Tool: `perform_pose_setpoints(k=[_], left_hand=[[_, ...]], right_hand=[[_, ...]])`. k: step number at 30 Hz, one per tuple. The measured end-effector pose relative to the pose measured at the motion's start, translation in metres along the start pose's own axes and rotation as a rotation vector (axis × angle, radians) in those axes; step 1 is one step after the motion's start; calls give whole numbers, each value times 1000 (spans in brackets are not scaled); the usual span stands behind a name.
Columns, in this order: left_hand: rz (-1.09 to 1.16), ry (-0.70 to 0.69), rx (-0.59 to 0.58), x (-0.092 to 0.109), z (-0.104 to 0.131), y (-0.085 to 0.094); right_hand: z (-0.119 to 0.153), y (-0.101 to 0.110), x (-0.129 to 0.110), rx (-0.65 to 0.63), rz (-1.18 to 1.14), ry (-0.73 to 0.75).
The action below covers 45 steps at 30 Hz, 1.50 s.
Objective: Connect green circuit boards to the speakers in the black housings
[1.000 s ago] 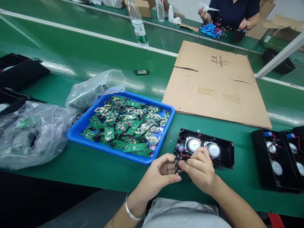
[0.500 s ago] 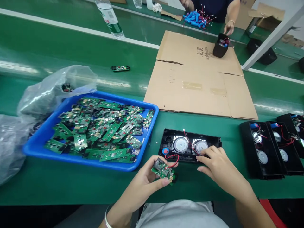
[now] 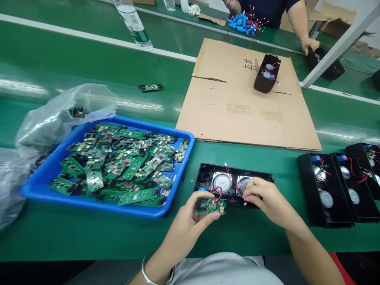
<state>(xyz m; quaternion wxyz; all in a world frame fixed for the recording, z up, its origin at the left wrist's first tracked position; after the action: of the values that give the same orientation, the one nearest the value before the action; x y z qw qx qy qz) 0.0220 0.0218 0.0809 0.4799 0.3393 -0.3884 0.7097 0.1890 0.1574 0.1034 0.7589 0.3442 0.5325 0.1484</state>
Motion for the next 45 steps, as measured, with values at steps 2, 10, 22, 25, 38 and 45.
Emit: perform_pose_setpoints(k=[2,10,22,25,38,45], left_hand=[[-51,-17,-36,-2,-5,0],[-136,-106,-5,2,-10,0],[-333,-194,167,15,-7,-15],[-366,-209,187,9,-10,-17],[-473,-382,205,4,-11,-21],[-704,-548,192,-5,-13,-20]], right_hand=[[-2,1,-1,10,104,-17],[4,10,1,-245,350,42],[-25,-18,-4,211,-471,-47],[-25,-23,0,371,-152,34],[-22,-37,-18,373,379,192],[-24,-34,-21,267,543,182]])
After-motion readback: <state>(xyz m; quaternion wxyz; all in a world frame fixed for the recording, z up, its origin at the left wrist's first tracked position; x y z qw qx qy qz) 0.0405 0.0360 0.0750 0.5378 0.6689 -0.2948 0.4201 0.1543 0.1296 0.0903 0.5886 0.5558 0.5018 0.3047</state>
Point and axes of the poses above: each hand's wrist, its own z-axis away from the middle knuckle, its own y-axis out of the back of the hand, x = y × z, the point moved 1 cm from there along -z, towards the middle knuckle, and after that the axes turned 11 degrees about -x, right-handed, at the moved point
